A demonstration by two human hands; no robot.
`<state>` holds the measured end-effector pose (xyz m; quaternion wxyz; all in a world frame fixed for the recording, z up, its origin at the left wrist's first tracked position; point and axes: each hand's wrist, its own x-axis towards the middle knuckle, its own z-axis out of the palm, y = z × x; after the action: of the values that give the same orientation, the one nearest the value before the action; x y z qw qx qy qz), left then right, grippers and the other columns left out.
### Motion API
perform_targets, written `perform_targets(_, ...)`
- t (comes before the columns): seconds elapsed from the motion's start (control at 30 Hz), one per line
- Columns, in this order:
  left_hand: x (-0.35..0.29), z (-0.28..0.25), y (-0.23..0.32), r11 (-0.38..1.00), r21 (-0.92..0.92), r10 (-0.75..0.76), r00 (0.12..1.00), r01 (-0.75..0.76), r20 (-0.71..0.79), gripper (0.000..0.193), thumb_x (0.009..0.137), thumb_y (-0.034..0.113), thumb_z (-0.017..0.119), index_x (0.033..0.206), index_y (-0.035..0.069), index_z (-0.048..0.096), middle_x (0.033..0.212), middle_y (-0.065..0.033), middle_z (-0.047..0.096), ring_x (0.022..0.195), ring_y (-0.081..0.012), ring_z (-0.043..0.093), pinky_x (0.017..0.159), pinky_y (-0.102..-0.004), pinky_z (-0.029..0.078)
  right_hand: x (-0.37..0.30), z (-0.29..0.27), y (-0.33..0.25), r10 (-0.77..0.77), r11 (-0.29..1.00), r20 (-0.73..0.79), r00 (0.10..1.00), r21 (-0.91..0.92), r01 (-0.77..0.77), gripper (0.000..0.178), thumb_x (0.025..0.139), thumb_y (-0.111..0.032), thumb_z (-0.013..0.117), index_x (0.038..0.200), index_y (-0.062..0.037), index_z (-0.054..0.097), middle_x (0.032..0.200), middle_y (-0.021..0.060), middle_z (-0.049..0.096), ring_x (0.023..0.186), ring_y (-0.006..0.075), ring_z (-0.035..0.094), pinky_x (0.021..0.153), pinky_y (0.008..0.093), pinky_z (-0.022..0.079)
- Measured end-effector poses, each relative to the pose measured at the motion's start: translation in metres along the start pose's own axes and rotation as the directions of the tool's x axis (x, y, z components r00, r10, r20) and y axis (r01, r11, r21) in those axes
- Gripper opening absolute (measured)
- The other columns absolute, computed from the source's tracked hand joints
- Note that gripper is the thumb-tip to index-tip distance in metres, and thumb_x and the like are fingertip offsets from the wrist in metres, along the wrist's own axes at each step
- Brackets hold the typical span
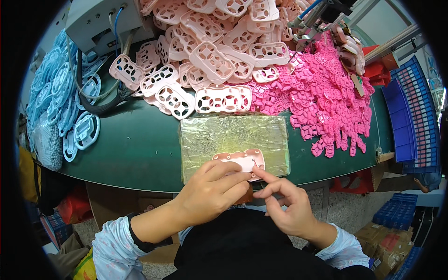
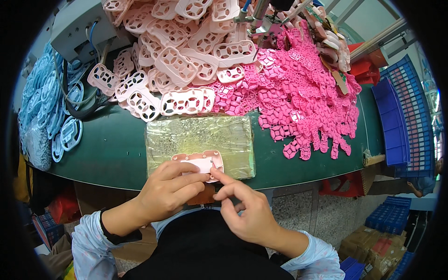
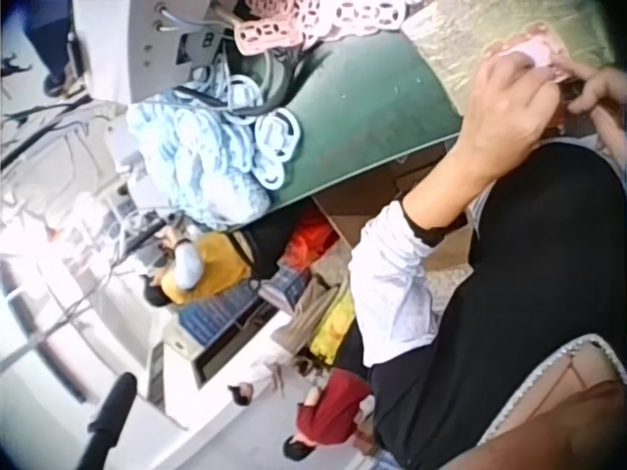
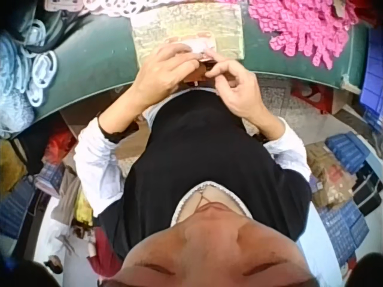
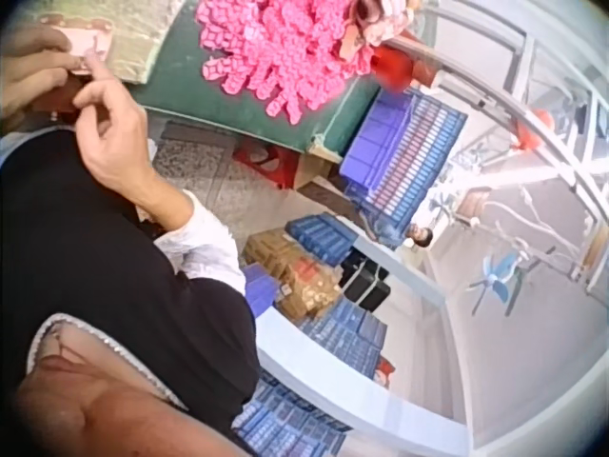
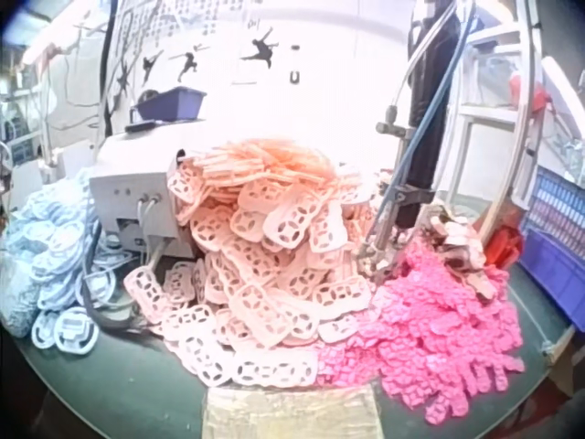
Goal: The recorder is assembling circuit boards into pink plastic housings and securing them with a tool.
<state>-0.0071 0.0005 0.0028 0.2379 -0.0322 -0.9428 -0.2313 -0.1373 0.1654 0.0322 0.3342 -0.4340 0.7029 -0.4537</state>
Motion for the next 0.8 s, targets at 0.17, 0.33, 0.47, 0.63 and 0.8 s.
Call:
perform_targets(0.17,-0.002,0.000,0.001,1.000,-0.024,-0.011,1.000,0.012,0.012,0.019,0.071,0.016,0.065,0.087,0.007,0.062,0.104,-0.0017,0.064,0.100,-0.0210,0.058,0.081,-0.0381,0.047,-0.001,-0.005,0.003,0.122,0.992,0.071,0.990,0.035,-0.125,0.012,0.083,0.006,0.052,0.092,0.0002,0.055,0.133,0.0206,0.052,0.086,0.0122,0.066,0.055,0.0215,0.052)
perform_targets(0.33,-0.003,0.002,-0.002,0.994,-0.093,-0.054,0.999,0.054,-0.004,0.023,0.069,0.012,0.065,0.092,0.006,0.064,0.102,-0.0014,0.065,0.100,-0.0222,0.058,0.081,-0.0391,0.047,0.004,-0.009,-0.008,0.273,0.876,0.099,0.957,0.386,-0.290,0.008,0.085,0.006,0.050,0.091,0.0037,0.055,0.133,0.0221,0.051,0.081,0.0116,0.067,0.059,0.0217,0.054)
perform_targets(0.47,-0.001,0.000,-0.005,0.993,-0.114,-0.041,0.999,0.038,-0.027,0.027,0.066,0.006,0.067,0.093,0.005,0.064,0.099,-0.0025,0.064,0.097,-0.0230,0.058,0.080,-0.0387,0.047,0.013,-0.024,-0.012,0.205,0.978,0.220,0.954,-0.005,-0.209,0.024,0.082,-0.003,0.064,0.104,-0.0021,0.055,0.132,0.0160,0.054,0.074,0.0149,0.065,0.063,0.0252,0.052)
perform_targets(0.63,-0.001,0.009,-0.006,0.941,-0.317,-0.154,0.985,0.122,-0.077,0.036,0.062,-0.003,0.071,0.097,0.005,0.063,0.093,-0.0045,0.064,0.092,-0.0250,0.060,0.079,-0.0379,0.047,0.025,-0.021,-0.007,-0.443,0.787,0.186,0.877,-0.389,0.480,0.033,0.073,-0.010,0.075,0.102,-0.0053,0.059,0.093,0.0088,0.065,0.075,0.0289,0.061,0.071,0.0369,0.049)
perform_targets(0.8,-0.005,0.003,-0.003,0.908,-0.382,-0.249,0.954,0.170,-0.167,0.055,0.066,-0.001,0.074,0.117,0.005,0.053,0.114,-0.0140,0.056,0.103,-0.0317,0.056,0.085,-0.0395,0.046,0.058,-0.032,-0.009,-0.497,0.743,0.260,0.828,-0.365,0.560,0.029,0.073,-0.001,0.068,0.101,-0.0057,0.062,0.088,0.0081,0.064,0.074,0.0282,0.061,0.067,0.0367,0.047)
